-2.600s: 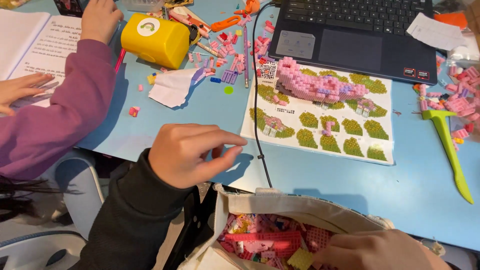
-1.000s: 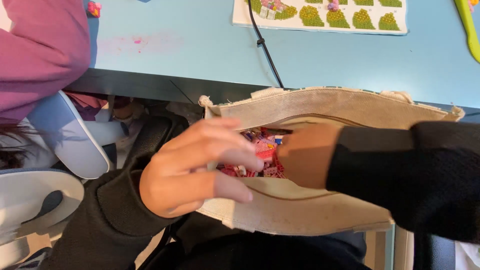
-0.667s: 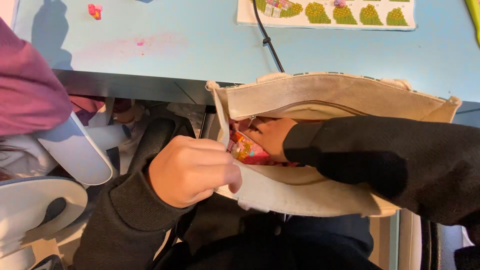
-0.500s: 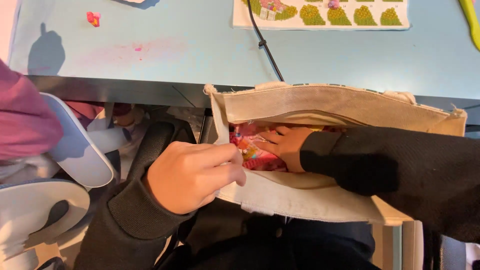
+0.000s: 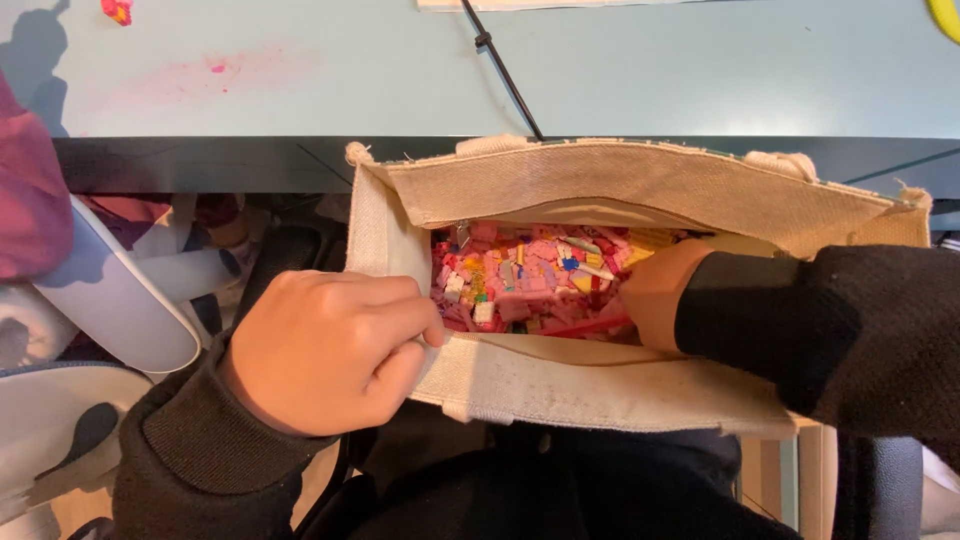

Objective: Assembling a 3D model using pink and purple micro-building blocks on a desk while following an instruction manual.

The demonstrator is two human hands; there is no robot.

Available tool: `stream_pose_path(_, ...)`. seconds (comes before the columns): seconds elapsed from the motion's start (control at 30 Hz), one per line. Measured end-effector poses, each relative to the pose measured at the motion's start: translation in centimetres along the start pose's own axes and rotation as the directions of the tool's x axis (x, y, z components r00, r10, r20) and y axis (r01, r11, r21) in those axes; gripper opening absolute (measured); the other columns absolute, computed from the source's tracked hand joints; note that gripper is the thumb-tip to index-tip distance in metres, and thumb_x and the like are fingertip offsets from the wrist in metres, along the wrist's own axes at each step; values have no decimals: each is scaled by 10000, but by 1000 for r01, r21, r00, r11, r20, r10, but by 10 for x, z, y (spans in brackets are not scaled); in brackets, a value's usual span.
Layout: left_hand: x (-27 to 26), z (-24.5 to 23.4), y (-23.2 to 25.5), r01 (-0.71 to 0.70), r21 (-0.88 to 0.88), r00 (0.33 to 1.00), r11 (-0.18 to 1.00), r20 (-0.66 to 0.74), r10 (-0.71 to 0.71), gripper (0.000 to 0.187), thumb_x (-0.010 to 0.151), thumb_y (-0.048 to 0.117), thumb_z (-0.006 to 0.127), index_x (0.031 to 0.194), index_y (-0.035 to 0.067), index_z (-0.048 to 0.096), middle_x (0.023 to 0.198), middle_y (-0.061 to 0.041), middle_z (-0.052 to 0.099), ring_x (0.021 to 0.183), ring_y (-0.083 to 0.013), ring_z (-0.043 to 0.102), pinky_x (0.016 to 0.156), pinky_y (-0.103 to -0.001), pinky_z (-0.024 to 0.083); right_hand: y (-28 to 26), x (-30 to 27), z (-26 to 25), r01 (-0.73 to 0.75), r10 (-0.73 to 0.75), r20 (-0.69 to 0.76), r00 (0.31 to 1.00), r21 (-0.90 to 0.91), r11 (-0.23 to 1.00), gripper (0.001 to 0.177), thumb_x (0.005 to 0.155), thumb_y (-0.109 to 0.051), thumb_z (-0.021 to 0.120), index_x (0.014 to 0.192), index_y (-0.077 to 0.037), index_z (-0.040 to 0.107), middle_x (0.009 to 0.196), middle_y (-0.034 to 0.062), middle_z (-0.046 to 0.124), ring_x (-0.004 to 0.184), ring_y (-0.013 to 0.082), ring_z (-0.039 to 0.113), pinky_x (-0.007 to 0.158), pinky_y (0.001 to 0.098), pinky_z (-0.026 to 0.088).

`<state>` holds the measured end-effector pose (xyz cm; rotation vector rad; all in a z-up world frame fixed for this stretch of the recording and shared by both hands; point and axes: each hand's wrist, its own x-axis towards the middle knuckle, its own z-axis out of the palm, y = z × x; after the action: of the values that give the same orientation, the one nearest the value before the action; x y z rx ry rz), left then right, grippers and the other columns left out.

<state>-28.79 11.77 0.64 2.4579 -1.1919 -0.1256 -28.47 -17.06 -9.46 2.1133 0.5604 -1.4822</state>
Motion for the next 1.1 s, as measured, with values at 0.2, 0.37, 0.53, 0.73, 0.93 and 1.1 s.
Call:
stream_pose_path(0.2,-3,5,8,-2,56,1000,998,-15,3,80,643,193,513,576,192,557,525,55,496,462,-255,493,364,-391,352,1,1,-13,12,-1,-116,993,100,995,215,832,-199,443,849,-145,651,845,27,617,742,221,576,549,340,426)
stream_pose_path(0.37,-4,6,7,-21,48,1000,999,21,20,121,604,245,527,501,186,507,467,57,500,436,-262,483,342,-393,320,-11,7,-22,11,8,-278,961,70,998,272,882,-168,445,982,-174,698,1038,85,704,926,325,673,619,420,525)
stream_pose_path(0.53,-10,3,11,-6,16,989,1000,147,3,202,600,271,524,445,172,439,444,46,521,377,-307,475,341,-413,309,0,25,-16,147,-100,-468,878,63,987,489,793,-302,703,1130,-15,495,914,215,702,804,403,693,595,525,529)
stream_pose_path(0.73,-11,6,7,29,33,963,999,268,-37,210,606,314,538,447,190,480,437,37,535,366,-329,474,349,-427,349,0,47,-17,108,-41,-511,858,102,989,335,862,-70,464,1195,-36,474,929,187,696,777,411,694,559,536,531)
stream_pose_path(0.93,-12,13,10,26,119,964,993,260,-56,223,604,321,523,454,157,498,441,3,518,357,-363,476,330,-451,342,-15,40,-32,344,-179,-793,582,42,938,807,804,-296,670,1463,-77,260,1173,186,596,841,400,661,578,534,521)
stream_pose_path(1.1,-21,21,19,32,167,944,985,318,-85,260,630,356,519,470,154,549,449,-40,537,385,-397,506,347,-469,365,-50,43,-32,399,-402,-832,383,-244,884,501,917,-207,405,1414,-251,373,1388,62,462,1070,318,532,560,485,497)
